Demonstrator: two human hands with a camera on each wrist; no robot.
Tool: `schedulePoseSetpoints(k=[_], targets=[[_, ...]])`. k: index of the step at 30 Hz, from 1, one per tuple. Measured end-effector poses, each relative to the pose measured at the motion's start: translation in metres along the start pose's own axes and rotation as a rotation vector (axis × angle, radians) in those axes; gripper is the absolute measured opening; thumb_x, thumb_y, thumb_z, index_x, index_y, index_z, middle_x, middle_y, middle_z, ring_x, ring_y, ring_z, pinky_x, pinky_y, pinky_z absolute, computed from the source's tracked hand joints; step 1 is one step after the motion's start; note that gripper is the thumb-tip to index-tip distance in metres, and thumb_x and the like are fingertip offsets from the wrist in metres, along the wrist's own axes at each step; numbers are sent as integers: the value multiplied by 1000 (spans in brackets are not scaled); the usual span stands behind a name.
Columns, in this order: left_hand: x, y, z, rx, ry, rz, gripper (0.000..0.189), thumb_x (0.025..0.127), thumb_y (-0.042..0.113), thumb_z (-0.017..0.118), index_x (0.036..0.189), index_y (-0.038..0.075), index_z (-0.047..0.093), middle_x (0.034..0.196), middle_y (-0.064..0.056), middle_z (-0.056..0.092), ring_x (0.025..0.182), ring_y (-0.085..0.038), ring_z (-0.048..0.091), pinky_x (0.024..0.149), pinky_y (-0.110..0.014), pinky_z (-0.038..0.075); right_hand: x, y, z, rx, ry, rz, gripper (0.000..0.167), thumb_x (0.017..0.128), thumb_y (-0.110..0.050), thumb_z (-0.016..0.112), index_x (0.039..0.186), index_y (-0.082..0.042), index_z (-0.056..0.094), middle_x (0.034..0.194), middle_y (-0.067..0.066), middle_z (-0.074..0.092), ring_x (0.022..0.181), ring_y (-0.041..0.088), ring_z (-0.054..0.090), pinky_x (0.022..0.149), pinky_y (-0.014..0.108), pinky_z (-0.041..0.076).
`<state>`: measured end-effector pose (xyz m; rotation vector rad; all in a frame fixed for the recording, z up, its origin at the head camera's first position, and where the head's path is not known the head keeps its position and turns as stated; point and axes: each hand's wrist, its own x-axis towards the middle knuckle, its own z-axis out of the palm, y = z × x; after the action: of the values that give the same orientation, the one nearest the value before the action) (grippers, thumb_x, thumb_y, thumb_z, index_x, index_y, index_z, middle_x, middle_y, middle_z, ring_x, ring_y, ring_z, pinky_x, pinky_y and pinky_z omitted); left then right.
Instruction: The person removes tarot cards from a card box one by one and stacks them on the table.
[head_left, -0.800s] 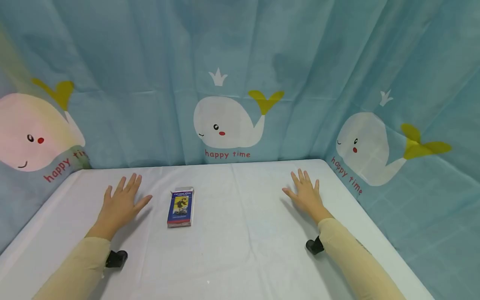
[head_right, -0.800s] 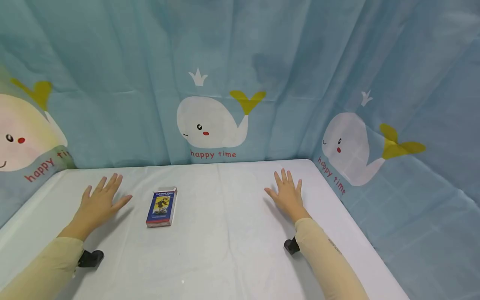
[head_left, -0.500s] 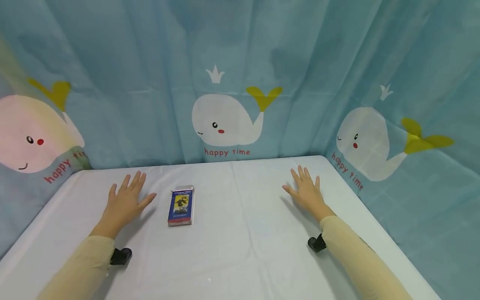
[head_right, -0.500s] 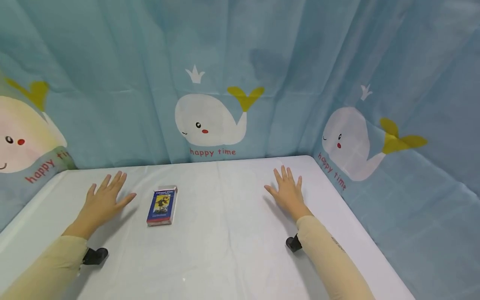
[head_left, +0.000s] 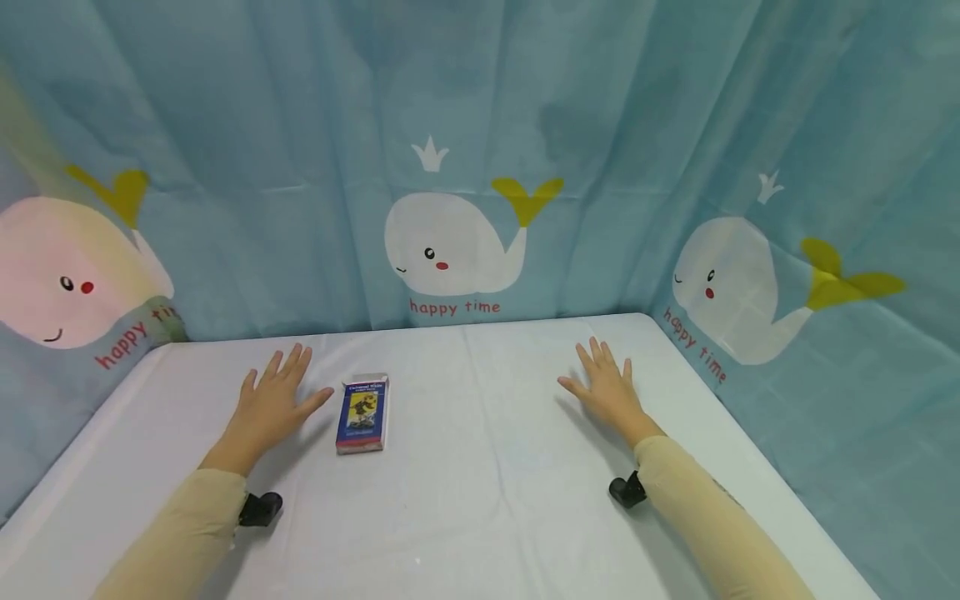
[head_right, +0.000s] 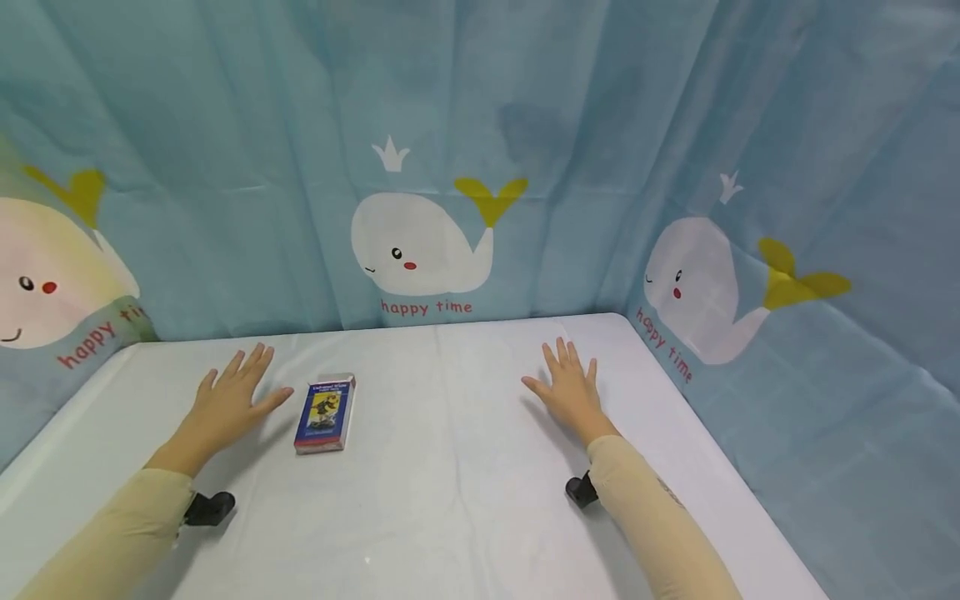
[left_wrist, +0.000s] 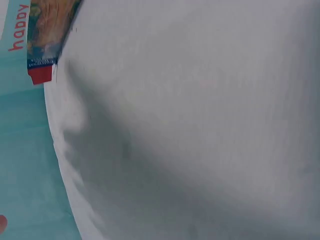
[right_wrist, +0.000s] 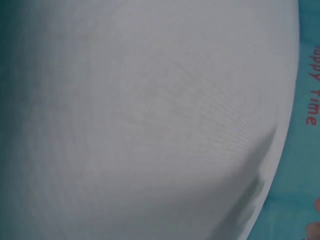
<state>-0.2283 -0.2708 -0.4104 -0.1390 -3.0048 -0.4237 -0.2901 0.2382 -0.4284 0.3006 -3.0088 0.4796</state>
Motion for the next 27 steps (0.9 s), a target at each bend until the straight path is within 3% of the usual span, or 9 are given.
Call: schedulePoseSetpoints(k=[17, 27], targets=[[-11, 24, 6, -45, -28, 19, 95, 95, 62, 49, 158, 1, 14, 164, -25, 11, 149, -50, 7, 114, -71, -1, -9, -6, -3, 34, -4, -15, 86, 96, -57, 52, 159, -8, 20, 167, 19, 8, 154, 40, 4, 117, 68, -2], [-14, 38, 0, -60, -36, 36, 96, 93, 60, 55, 158, 1, 15, 164, -25, 13, 149, -50, 9, 114, -71, 1, -14, -14, -17, 40, 7, -50, 90, 95, -60, 52, 159, -5, 20, 167, 20, 6, 154, 39, 3, 119, 64, 0]])
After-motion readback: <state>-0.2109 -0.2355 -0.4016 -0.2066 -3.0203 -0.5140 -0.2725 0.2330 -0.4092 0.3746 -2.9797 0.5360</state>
